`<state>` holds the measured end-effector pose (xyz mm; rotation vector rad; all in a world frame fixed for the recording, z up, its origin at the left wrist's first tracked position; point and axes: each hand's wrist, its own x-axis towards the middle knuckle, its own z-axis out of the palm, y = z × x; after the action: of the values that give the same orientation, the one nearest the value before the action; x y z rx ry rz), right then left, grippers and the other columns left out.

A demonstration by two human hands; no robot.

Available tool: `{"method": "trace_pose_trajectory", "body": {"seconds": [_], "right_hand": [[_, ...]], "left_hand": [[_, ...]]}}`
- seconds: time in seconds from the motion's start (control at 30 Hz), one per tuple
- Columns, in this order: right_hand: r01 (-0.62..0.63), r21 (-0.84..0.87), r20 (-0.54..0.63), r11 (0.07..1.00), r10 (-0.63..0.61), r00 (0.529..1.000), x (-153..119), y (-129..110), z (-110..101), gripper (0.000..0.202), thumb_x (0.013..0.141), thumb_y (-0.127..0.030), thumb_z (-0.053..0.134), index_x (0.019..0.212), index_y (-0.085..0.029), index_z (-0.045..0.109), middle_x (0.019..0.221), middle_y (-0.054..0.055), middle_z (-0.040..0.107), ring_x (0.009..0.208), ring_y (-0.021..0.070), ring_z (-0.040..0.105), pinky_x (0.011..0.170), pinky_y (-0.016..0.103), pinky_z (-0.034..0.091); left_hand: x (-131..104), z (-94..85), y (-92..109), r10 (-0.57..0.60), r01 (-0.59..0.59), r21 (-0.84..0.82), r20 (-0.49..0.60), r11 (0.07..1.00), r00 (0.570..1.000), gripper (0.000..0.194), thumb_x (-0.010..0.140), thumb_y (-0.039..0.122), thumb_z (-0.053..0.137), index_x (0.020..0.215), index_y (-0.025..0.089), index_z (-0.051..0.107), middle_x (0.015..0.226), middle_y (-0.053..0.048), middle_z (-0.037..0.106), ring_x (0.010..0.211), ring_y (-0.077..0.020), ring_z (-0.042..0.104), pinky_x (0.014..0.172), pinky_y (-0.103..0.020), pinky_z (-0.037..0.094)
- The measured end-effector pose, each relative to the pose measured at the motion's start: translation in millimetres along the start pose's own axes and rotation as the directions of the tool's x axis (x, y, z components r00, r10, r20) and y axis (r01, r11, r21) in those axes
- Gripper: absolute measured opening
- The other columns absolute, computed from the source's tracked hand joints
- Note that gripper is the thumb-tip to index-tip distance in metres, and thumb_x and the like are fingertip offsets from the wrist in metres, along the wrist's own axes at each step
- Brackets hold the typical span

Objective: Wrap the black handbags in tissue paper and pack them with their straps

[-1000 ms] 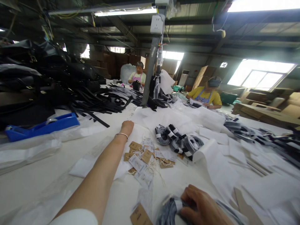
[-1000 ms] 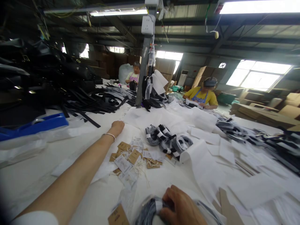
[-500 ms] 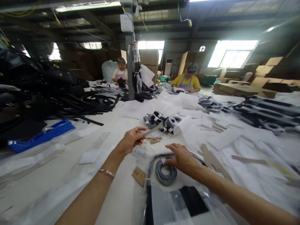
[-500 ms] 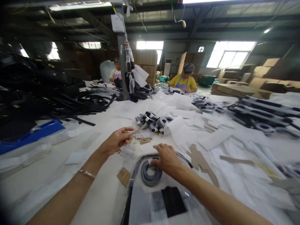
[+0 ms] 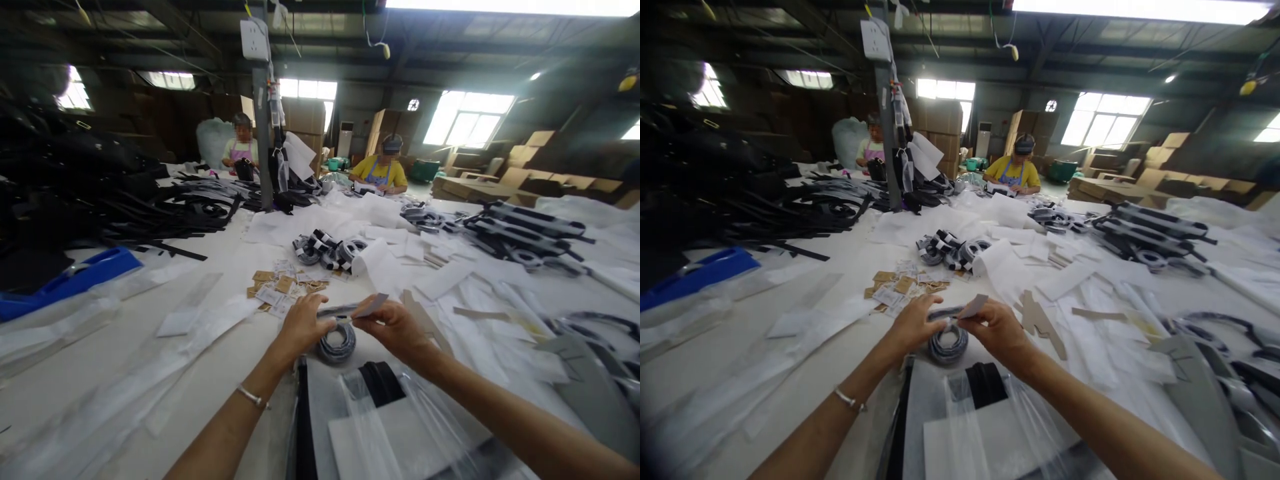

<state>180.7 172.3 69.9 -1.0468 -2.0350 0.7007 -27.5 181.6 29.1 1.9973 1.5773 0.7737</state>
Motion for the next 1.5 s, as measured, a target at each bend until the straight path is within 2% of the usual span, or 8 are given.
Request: {"method": "trace_pose_trajectory", "body": {"seconds": [0.27,0.57,0.73,0.93,1.17,1.27,1.4,1.5], "right_hand": [[0.005,-0.093,0.156,0.996,0.010,0.988,-21,26,33,0.010,0.084,-0.015,0.062,0.082,-0.022,0.069,0.078,0.000,0.072,0.071,0.0154,0.067,0.067,0.024,0.050],[0.130,-0.150,-0.002,0.980,-0.132,0.991,-9,31,48,0.009,0.083,-0.012,0.064,0.082,-0.021,0.066,0.074,0.001,0.072,0.066,0.0153,0.067,0.063,0.024,0.048],[0.372,-0.390,0.115,0.843,-0.356,0.927,-8,20,50,0.010,0.080,-0.011,0.064,0.075,-0.020,0.062,0.071,0.001,0.066,0.070,0.0183,0.060,0.070,0.032,0.043],[0.344,-0.494,0.016,0.798,-0.388,0.922,10,26,60,0.013,0.077,-0.007,0.064,0.077,-0.020,0.062,0.118,0.010,0.065,0.112,0.0283,0.056,0.096,0.044,0.042],[0.447,-0.438,0.336,0.780,-0.319,0.886,28,38,58,0.016,0.079,-0.007,0.062,0.090,-0.019,0.062,0.103,0.008,0.070,0.098,0.0215,0.064,0.109,0.048,0.037],[0.339,-0.358,0.307,0.870,-0.234,0.923,29,32,51,0.013,0.075,-0.012,0.072,0.081,-0.020,0.064,0.119,0.010,0.068,0.116,0.0254,0.060,0.112,0.053,0.032],[0.044,-0.326,0.289,0.944,0.055,0.956,30,18,40,0.017,0.062,-0.016,0.083,0.070,-0.020,0.068,0.130,0.011,0.064,0.126,0.0324,0.054,0.113,0.057,0.026],[-0.086,-0.343,0.246,0.935,0.178,0.953,31,6,33,0.028,0.058,-0.016,0.083,0.083,-0.021,0.074,0.131,0.011,0.063,0.126,0.0331,0.054,0.114,0.053,0.026]], "left_hand": [[5,27.2,-20,-0.109,0.108,0.159,-0.004,0.981,0.994,0.039,0.076,0.014,0.055,0.113,0.017,0.064,0.118,-0.012,0.068,0.114,-0.0257,0.058,0.100,-0.034,0.041],[7,25.2,-25,-0.095,0.106,0.162,-0.075,0.981,0.993,0.041,0.076,0.011,0.058,0.116,0.019,0.065,0.116,-0.008,0.070,0.111,-0.0215,0.062,0.100,-0.031,0.043],[3,20.6,-22,-0.065,0.082,0.169,-0.103,0.982,0.993,0.043,0.078,0.009,0.056,0.120,0.016,0.063,0.118,-0.009,0.070,0.113,-0.0222,0.061,0.102,-0.032,0.043],[-4,21.4,-13,-0.018,0.047,0.191,-0.147,0.980,0.989,0.044,0.082,0.010,0.055,0.125,0.017,0.058,0.117,-0.010,0.069,0.114,-0.0243,0.060,0.102,-0.037,0.044],[-11,22.0,-10,0.035,-0.006,0.160,-0.177,0.987,0.984,0.039,0.079,0.006,0.052,0.116,0.019,0.059,0.109,-0.008,0.069,0.104,-0.0232,0.061,0.094,-0.035,0.048],[-10,18.5,-10,0.005,0.021,0.152,-0.171,0.988,0.985,0.038,0.079,0.008,0.054,0.114,0.020,0.058,0.107,-0.008,0.068,0.103,-0.0231,0.061,0.092,-0.034,0.048],[-6,12.1,-12,-0.053,0.068,0.084,-0.168,0.994,0.984,0.046,0.076,0.007,0.057,0.119,0.020,0.057,0.107,-0.007,0.068,0.103,-0.0213,0.062,0.093,-0.033,0.048],[-4,10.9,-13,-0.060,0.071,0.055,-0.177,0.996,0.982,0.047,0.075,0.006,0.058,0.121,0.019,0.057,0.106,-0.008,0.069,0.102,-0.0209,0.063,0.093,-0.033,0.048]]}}
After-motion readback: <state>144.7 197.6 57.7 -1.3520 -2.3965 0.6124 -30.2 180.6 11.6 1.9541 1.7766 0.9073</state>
